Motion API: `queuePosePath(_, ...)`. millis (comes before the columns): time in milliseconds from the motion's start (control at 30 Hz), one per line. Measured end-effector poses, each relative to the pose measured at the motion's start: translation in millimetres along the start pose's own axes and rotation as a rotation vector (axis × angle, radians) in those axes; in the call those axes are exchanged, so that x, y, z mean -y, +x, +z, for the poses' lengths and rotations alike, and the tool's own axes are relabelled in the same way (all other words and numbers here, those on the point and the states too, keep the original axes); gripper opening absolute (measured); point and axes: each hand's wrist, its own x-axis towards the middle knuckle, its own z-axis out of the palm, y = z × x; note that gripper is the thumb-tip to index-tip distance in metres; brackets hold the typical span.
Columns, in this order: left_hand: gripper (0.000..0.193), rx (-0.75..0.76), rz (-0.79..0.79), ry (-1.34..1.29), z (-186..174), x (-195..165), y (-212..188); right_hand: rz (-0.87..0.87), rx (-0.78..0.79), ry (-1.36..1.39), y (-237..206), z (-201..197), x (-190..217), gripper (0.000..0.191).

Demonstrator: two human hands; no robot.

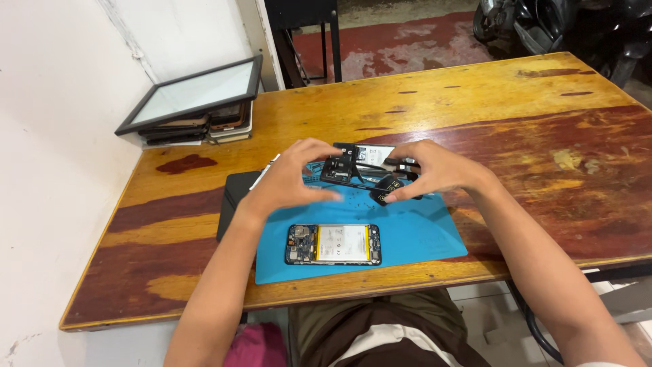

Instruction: The person disassembles a smartphone on a workbench, removes the back cover, disconnects internal connectors, and detaches the battery using a screwdriver and tweezers. The person then cleans the battery area with a brush and places the phone components on the mat.

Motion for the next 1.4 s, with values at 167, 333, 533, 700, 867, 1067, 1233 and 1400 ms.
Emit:
queuePosePath(167,0.088,0.076,-0.016,0.067,3.0,-13.4,0.8,-0.094,-0.062,-0.088,-1.2,4.5,11.4,0.082)
queuePosePath(333,0.078,0.109,-0.047,0.104,5.0,-9.3,3.3,-0.243,-0.152,-0.105,-1.2,13.2,12.5,0.083)
queuePosePath(533,0.072,0.044,-0.028,0.026,0.1,-5.6,0.8,-0.313,-0.203,0.09,5.3,9.2,-14.5,0.072)
queuePosePath(700,0.067,-0.045,-0.05,0.06,-9.9,1.7,-0.7,0.135,-0.454,0.123,12.4,3.6,-36.6,0.053)
queuePosePath(867,0.06,-0.082,-0.045,0.044,-13.8,11.3,-1.5,0.45,-0.316,-0.129,12.2,-3.2,-41.4,0.061)
queuePosePath(1067,0.057,-0.084,-0.051,0.04,-12.2,14.0,-2.9,0.413,-0.073,-0.313,15.3,13.9,-27.0,0.058)
queuePosePath(1233,0.057,-0.077,-0.056,0.036,-12.1,13.9,-1.6,0.444,0.007,-0.364,17.2,26.8,-16.3,0.06)
queuePosePath(1400,0.055,-0.071,-0.057,0.042,-11.3,14.5,-1.4,0.393,0.007,-0.325,17.3,28.1,-15.9,0.058)
